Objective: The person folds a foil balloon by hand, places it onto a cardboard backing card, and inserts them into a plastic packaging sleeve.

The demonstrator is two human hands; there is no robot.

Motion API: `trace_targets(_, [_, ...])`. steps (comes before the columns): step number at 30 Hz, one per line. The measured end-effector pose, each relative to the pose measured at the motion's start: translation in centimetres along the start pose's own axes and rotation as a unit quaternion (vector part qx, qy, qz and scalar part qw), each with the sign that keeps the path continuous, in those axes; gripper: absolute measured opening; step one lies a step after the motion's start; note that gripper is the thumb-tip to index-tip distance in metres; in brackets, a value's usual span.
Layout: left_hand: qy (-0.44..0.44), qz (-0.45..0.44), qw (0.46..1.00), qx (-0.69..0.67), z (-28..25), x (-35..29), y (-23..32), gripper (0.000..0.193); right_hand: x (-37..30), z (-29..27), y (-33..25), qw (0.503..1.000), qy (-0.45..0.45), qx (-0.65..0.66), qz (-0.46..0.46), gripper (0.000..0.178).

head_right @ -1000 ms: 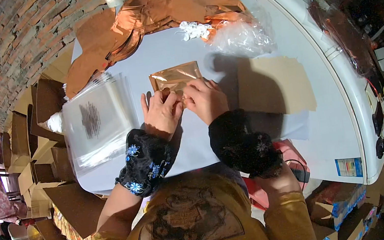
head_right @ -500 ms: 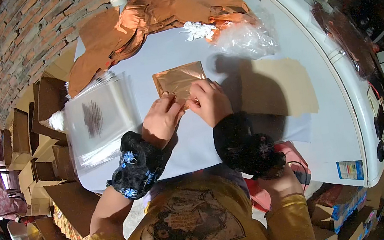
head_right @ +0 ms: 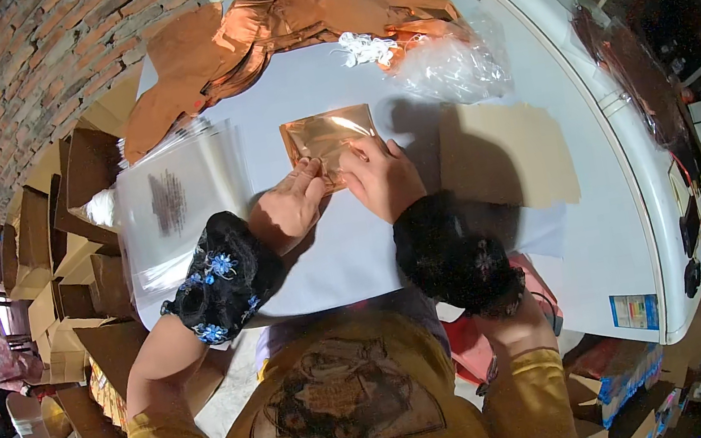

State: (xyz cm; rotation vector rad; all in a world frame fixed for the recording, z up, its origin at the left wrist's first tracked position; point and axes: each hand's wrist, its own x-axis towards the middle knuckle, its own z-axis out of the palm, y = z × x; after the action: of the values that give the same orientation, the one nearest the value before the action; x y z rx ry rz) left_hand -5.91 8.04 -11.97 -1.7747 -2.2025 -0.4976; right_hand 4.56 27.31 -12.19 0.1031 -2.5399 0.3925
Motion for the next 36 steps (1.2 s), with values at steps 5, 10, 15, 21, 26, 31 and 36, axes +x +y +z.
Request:
trace_targets(5, [0.018, -0.020, 0.996, -0.084, 0.4, -0.9, -0.6, 0.024, -0.2, 0.0, 0.0, 1.000, -0.001, -0.002, -0.010, 0.019])
trace_targets(10, [0.010, 0.018, 0.995, -0.097, 0.4, -0.9, -1.5, 0.027, -0.1, -0.4, -0.7, 0.999, -0.024, -0.028, 0.011, 0.019])
trace_targets(15, [0.041, 0.024, 0.997, -0.060, 0.6, -0.9, -0.9, 0.025, -0.2, -0.7, -1.3, 0.999, -0.008, -0.046, 0.005, 0.017])
trace_targets(21, [-0.009, 0.103, 0.989, 0.103, -0.7, -1.0, -0.4, 0.018, -0.4, -0.2, -0.9, 0.999, -0.004, -0.051, -0.007, 0.028])
trace_targets(26, [-0.005, -0.062, 0.977, -0.202, 0.1, -0.5, -0.4, 0.018, -0.3, -0.5, -1.3, 0.997, -0.032, -0.073, 0.011, 0.032])
trace_targets(31, [0.046, -0.011, 0.984, -0.170, 1.7, -0.6, -1.6, 0.029, -0.3, -0.3, -0.9, 0.995, -0.047, -0.084, 0.019, 0.035])
trace_targets(36, [0.047, -0.003, 0.989, -0.137, 1.8, -0.4, -1.9, 0.033, -0.4, -0.5, -1.1, 0.995, -0.049, -0.087, 0.024, 0.036])
